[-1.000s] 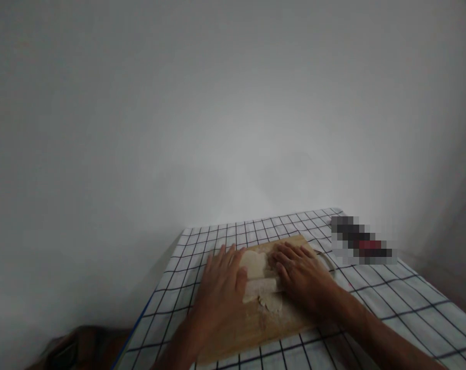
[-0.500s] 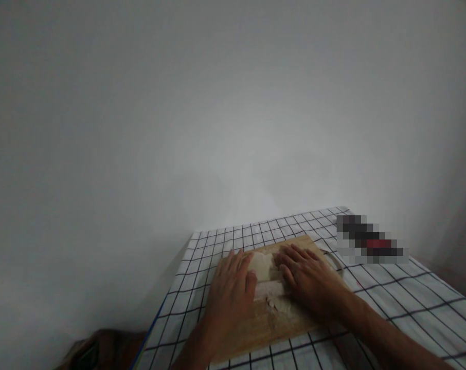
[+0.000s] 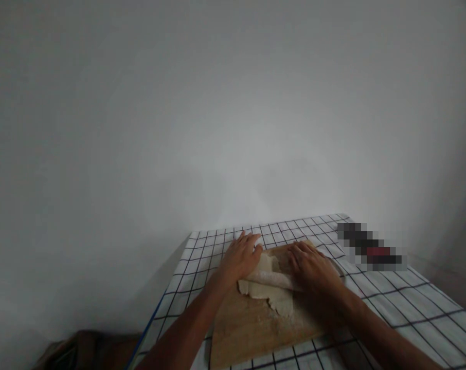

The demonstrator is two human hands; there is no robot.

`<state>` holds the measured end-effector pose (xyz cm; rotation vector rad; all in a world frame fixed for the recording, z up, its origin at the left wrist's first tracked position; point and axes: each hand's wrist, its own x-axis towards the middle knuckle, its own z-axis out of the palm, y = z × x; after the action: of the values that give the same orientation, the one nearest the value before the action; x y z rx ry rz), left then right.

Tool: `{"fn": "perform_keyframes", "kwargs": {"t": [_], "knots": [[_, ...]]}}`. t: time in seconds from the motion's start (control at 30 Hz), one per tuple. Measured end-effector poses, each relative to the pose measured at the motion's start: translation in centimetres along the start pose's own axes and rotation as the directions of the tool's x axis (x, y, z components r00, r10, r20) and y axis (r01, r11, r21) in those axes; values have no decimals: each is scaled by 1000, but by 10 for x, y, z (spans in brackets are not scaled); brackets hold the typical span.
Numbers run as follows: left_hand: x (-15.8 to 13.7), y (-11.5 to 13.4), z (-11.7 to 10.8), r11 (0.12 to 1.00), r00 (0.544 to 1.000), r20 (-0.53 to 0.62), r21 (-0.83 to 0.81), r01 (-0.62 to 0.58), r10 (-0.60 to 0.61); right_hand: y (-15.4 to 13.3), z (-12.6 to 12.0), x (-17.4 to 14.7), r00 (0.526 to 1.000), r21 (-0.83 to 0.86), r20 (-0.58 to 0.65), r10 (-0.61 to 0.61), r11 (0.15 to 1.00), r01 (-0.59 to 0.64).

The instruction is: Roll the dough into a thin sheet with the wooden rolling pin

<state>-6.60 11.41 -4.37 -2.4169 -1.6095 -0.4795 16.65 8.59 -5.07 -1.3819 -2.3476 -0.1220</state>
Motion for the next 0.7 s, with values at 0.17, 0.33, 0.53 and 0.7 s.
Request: {"fn": "perform_keyframes", "kwargs": {"t": [0.17, 0.33, 0.53, 0.7], "knots": [[-2, -1, 3, 999, 999, -13, -26, -41, 41, 2, 3, 4, 1000, 3, 14, -15, 1000, 15], [-17, 2, 0, 999, 997, -69, -31, 16, -18, -5, 0, -6, 998, 4, 5, -67, 998, 67], [-36, 11, -8, 999, 997, -65, -4, 46, -46, -18, -8, -21, 996, 16, 30, -82, 997, 82], [-56, 20, -11, 997, 992, -116, 50, 52, -46, -27, -8, -28, 1000, 22, 8, -13, 1000, 13]]}}
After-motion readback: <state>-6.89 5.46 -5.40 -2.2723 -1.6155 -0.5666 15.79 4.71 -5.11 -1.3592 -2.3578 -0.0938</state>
